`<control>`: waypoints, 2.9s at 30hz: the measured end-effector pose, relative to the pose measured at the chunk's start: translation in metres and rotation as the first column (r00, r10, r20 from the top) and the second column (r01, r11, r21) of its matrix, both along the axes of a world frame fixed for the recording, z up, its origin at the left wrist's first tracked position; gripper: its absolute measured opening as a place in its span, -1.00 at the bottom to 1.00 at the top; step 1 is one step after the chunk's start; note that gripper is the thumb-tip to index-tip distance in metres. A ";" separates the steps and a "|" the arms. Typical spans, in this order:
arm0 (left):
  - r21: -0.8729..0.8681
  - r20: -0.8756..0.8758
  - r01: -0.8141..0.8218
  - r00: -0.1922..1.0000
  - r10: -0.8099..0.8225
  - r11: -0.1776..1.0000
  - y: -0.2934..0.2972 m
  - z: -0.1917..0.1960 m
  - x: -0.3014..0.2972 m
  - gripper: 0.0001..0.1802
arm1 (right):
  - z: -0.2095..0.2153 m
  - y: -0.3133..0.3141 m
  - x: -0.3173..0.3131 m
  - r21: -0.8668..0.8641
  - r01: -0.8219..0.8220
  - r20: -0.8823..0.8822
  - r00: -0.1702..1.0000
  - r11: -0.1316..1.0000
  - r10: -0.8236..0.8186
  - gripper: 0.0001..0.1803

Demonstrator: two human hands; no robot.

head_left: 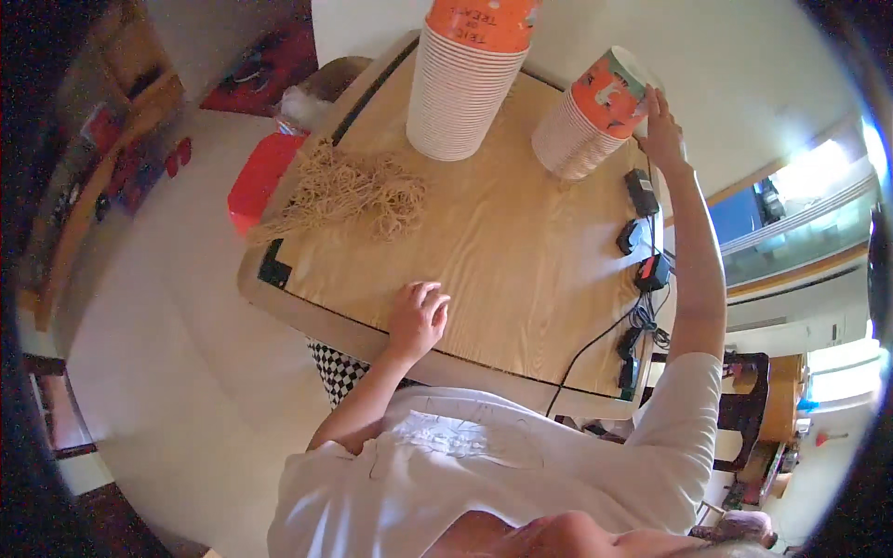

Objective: Threading a thin raffia string through holes in the rim of decorative paper cups to prepare them for a garland or display.

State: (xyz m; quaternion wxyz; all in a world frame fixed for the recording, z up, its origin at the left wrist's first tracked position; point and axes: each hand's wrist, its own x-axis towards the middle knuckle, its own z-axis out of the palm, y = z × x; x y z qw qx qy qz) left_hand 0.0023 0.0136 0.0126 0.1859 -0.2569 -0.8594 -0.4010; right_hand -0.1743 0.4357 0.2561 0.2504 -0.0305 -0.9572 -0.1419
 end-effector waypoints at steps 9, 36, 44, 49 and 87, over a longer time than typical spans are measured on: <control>0.026 0.041 0.020 0.999 -0.021 0.999 -0.002 -0.006 0.004 -0.86 | 0.084 -0.106 -0.040 0.092 -0.224 -0.069 0.971 0.970 0.230 -0.43; 0.110 0.035 0.018 0.999 -0.022 0.994 -0.004 -0.023 0.002 -0.86 | 0.125 -0.193 -0.118 -0.401 -0.522 -0.208 0.852 0.753 0.481 -0.75; 0.098 0.041 0.003 0.999 -0.007 0.995 -0.010 -0.014 0.004 -0.86 | 0.136 -0.204 -0.104 -0.341 -0.552 -0.237 0.834 0.761 0.499 -0.78; 0.160 0.046 0.009 0.999 -0.016 0.987 0.000 -0.010 -0.006 -0.81 | 0.140 -0.197 -0.109 -0.369 -0.588 -0.179 0.805 0.719 0.566 -0.78; -0.042 -0.484 -0.277 0.846 0.223 0.960 0.062 0.166 -0.244 -0.64 | 0.158 -0.188 -0.121 -0.285 -0.600 -0.270 0.799 0.748 0.538 -0.81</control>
